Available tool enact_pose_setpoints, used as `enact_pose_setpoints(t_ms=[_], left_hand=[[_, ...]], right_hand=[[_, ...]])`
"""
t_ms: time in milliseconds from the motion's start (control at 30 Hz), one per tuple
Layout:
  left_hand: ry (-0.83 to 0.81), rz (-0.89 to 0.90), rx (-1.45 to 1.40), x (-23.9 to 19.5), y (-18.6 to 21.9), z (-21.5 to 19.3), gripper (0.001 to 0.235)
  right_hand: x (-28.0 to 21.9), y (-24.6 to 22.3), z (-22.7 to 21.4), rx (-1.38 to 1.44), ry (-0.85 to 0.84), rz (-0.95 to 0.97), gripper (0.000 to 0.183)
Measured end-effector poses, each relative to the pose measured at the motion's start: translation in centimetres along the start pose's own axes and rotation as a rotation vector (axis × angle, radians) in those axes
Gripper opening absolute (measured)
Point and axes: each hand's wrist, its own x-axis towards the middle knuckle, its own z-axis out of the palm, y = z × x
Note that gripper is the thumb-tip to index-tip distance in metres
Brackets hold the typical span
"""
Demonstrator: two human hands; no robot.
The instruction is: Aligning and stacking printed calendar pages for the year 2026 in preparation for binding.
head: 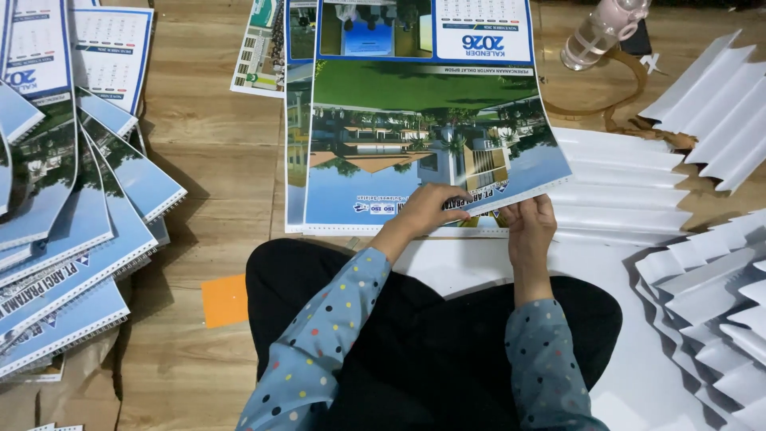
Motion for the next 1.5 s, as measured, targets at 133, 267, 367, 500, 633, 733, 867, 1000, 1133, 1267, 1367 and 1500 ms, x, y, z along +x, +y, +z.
enact_pose_setpoints(t_ms=[133,267,367,500,633,733,867,1000,1133,1267,1367,1500], left_hand=[[0.005,-0.020,-0.010,0.5,-0.7,0.6,0.033],[-0.016,-0.014,0.018,0.5,-0.4,0.2,0.030],[-0.025,0.002,0.021,0.2,0.0,0.0,0.029],[-0.031,0.002,0.012,0.2,-0.3,0.0,0.029],[-0.014,0.008,0.017,0.2,0.0,-0.1,0.028],[-0.012,0.005,0.035,0.3,-0.1,-0.1,0.028],[-0.017,-0.013,-0.017,0.5,0.3,-0.3,0.030],[-0.013,0.013,0.005,0.6,1.1,-0.7,0.029],[-0.005,0.016,-0.010,0.4,1.6,-0.8,0.025],[-0.016,0.025,-0.015,0.4,1.4,-0.7,0.023],[-0.015,0.017,-0.026,0.2,1.6,-0.6,0.022],[0.013,0.001,-0.053,0.1,1.3,-0.4,0.021]], right_hand=[[0.1,0.3,-0.1,-0.004,0.026,0.001,0.038],[-0.9,-1.1,1.6,-0.007,0.048,-0.015,0.042],[-0.8,-0.8,1.2,-0.029,0.050,-0.028,0.044],[-1.3,-1.8,2.7,-0.023,0.058,-0.035,0.046],[0.2,0.7,0.3,-0.022,0.060,-0.044,0.046],[2.4,4.9,-4.1,-0.034,0.049,-0.032,0.049],[4.3,8.5,-7.8,-0.013,0.025,-0.031,0.050],[-0.1,-0.2,1.9,-0.005,0.058,-0.060,0.042],[0.2,0.4,1.6,-0.020,0.066,-0.073,0.039],[0.2,0.4,1.9,-0.041,0.085,-0.096,0.036],[-0.2,-0.1,2.3,-0.061,0.097,-0.101,0.033],[0.0,0.1,2.0,-0.068,0.096,-0.090,0.035]])
